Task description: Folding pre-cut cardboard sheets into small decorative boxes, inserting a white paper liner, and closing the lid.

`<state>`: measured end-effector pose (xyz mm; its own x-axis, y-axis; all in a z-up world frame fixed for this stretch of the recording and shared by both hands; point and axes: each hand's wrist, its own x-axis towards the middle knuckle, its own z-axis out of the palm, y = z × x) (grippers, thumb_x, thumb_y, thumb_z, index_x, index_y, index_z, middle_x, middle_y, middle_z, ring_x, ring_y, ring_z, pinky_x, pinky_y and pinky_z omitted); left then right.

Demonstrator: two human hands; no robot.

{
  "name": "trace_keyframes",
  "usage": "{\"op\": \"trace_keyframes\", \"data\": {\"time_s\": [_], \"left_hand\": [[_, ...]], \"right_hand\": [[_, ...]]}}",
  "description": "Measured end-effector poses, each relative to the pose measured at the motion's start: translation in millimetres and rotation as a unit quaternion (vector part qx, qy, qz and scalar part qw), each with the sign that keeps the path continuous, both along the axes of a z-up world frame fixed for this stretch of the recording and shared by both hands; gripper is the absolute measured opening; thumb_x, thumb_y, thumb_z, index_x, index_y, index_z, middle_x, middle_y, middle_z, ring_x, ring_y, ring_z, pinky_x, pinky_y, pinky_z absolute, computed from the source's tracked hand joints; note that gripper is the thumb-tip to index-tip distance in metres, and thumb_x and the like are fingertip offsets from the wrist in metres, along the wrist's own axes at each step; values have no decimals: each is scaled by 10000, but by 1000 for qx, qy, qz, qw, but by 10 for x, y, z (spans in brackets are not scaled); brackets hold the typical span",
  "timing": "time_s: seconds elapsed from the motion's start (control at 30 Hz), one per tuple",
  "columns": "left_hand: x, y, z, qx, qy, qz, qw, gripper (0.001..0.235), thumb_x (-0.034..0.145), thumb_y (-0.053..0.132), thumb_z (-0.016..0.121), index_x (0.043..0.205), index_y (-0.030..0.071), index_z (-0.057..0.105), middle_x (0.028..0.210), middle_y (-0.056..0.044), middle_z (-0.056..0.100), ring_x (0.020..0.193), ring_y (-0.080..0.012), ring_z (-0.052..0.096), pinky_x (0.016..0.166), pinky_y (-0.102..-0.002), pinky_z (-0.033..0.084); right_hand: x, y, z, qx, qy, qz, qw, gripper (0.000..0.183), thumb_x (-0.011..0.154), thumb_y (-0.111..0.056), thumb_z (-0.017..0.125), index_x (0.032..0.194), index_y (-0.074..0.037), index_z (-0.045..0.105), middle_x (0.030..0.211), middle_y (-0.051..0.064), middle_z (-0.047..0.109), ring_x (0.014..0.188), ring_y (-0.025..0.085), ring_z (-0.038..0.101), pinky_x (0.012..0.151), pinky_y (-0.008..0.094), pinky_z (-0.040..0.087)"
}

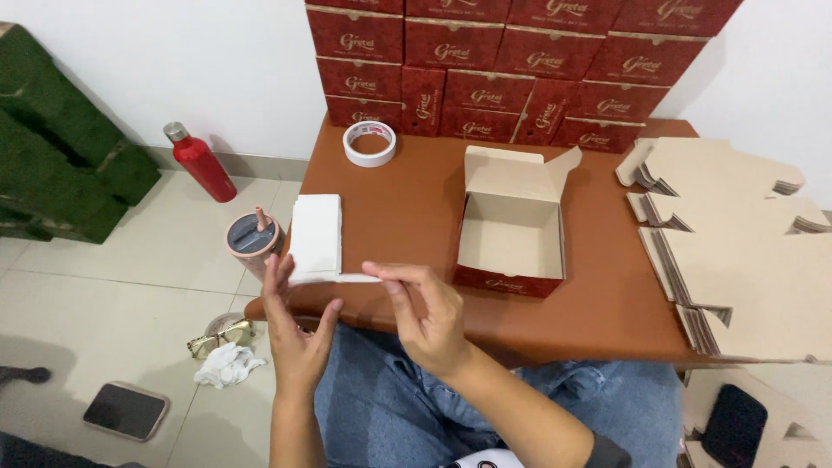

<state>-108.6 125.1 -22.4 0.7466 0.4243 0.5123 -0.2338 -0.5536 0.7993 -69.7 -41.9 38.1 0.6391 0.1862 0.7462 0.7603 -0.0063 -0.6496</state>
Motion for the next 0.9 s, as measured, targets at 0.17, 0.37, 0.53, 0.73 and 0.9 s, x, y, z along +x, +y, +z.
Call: {"op": "trace_keyframes", "data": {"time_s": [0.17, 0.37, 0.53, 0.73, 0.9], "left_hand": [[-44, -243, 100, -235, 8, -178, 955, 571, 856, -61, 649, 1387, 20, 453, 1115, -162, 675, 992, -212, 695, 862, -292, 579], [404, -612, 376, -225, 17, -171, 959, 188, 863, 71, 765, 1031, 37, 688, 803, -66, 665, 733, -122, 636, 699, -258, 548], [976, -1000, 718, 74, 48, -184, 979, 106, 904, 262, 757, 907, 158, 778, 831, -60, 718, 818, -293, 707, 709, -378, 547], [1614, -1351, 530, 428, 58, -47, 900, 95, 705, 185, 846, 720, 131, 770, 892, -13, 489, 874, -224, 432, 720, -378, 300], [1654, -1488, 519, 568, 201, -63, 796, 102, 779, 80, 754, 861, 134, 783, 1103, -21, 594, 1012, -194, 418, 829, -381, 256]], "right_hand": [[-204, -450, 107, 44, 66, -6, 997, 156, 967, 50, 562, 1108, -16, 557, 1125, 150, 714, 979, 202, 703, 881, 280, 600], [140, -1264, -108, -77, -34, -237, 968, 208, 829, 60, 749, 1004, -32, 683, 952, 115, 737, 808, 237, 717, 742, 312, 600], [362, -1680, 338, -214, 7, -299, 930, 174, 863, 35, 720, 977, -81, 783, 860, 91, 719, 746, 265, 687, 680, 348, 561], [873, -1738, 278, -481, 40, -265, 835, 136, 878, -157, 686, 922, -113, 806, 852, 93, 751, 883, 291, 630, 773, 393, 444], [1084, -1728, 48, -569, -77, -258, 777, 263, 869, -269, 613, 702, -143, 773, 708, 51, 716, 832, 237, 574, 773, 386, 345]]}}
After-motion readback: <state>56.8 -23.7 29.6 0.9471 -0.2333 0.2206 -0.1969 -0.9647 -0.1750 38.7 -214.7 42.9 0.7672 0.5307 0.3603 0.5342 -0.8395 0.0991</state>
